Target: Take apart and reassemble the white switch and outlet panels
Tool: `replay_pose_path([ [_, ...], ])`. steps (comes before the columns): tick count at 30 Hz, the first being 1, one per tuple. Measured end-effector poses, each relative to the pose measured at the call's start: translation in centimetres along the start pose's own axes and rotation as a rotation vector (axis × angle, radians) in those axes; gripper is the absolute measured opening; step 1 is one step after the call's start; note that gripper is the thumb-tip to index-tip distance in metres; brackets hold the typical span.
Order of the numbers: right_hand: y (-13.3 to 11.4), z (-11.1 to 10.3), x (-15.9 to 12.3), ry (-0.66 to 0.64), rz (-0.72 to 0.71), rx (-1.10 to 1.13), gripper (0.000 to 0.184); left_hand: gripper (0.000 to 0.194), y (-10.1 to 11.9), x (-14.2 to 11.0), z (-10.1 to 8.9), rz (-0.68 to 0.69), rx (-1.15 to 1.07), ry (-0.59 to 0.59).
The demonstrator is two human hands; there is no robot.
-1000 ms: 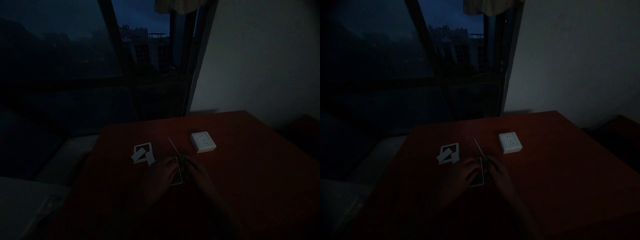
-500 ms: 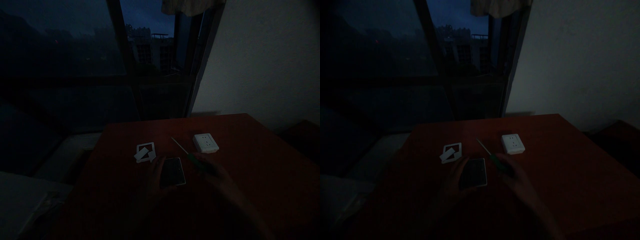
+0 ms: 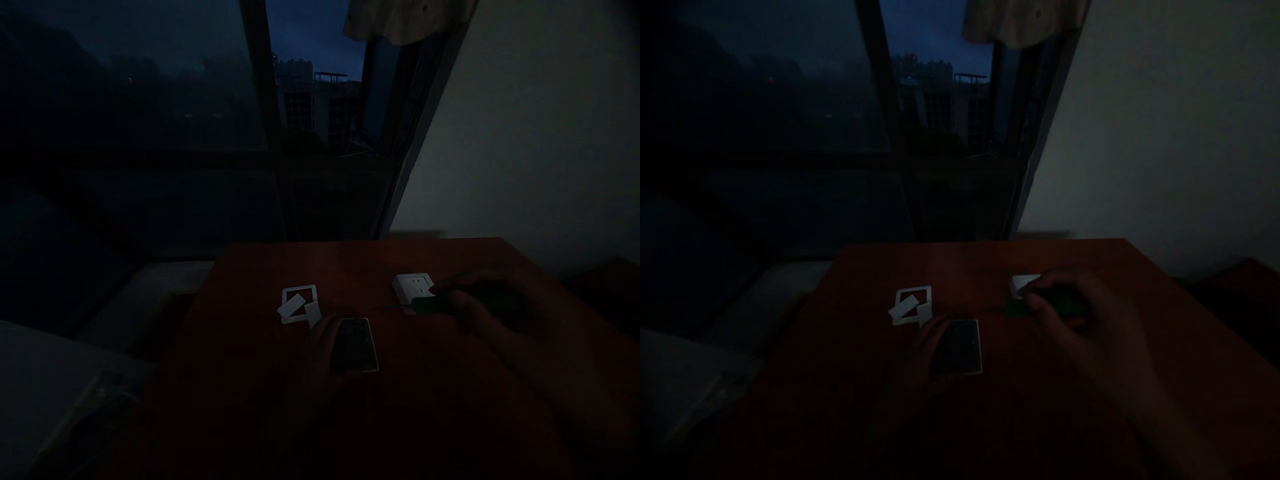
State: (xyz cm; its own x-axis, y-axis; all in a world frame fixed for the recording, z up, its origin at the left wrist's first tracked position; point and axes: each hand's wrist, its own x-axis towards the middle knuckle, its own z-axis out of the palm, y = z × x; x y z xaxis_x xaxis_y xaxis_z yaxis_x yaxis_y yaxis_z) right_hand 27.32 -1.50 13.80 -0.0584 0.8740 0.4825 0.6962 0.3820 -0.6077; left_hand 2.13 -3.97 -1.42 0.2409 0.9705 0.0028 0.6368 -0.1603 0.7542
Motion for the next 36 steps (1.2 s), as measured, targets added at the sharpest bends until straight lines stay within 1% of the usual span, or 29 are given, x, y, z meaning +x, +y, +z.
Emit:
replay_pose_path([
  [3, -0.3, 0.4, 0.5, -0.102, -0.061, -0.052, 0.016, 0.082, -0.1, 0.0, 0.1, 0.021, -0.018, 0.015],
  [6, -0.3, 1.0, 0.8, -0.202, -0.075, -0.033, 0.016, 0.080, 0.0, -0.1, 0.0, 0.037, -0.025, 0.021],
  [11, 0.0, 1.9, 1.1, -0.287, -0.063, -0.020, 0.014, 0.079, 0.0, -0.2, 0.1, 0.022, -0.003, 0.021],
  [16, 0.4, 2.4, 1.3, -0.285, -0.087, -0.049, 0.012, 0.081, -0.3, -0.1, 0.3, 0.030, 0.023, 0.007],
  [31, 0.3, 2.5, 1.1, -0.320, -0.091, -0.042, 0.015, 0.082, -0.1, -0.1, 0.1, 0.034, 0.021, 0.001],
  [36, 0.0, 2.4, 1.2, -0.328, -0.091, -0.050, 0.013, 0.082, -0.5, -0.1, 0.3, 0.029, 0.043, 0.008],
])
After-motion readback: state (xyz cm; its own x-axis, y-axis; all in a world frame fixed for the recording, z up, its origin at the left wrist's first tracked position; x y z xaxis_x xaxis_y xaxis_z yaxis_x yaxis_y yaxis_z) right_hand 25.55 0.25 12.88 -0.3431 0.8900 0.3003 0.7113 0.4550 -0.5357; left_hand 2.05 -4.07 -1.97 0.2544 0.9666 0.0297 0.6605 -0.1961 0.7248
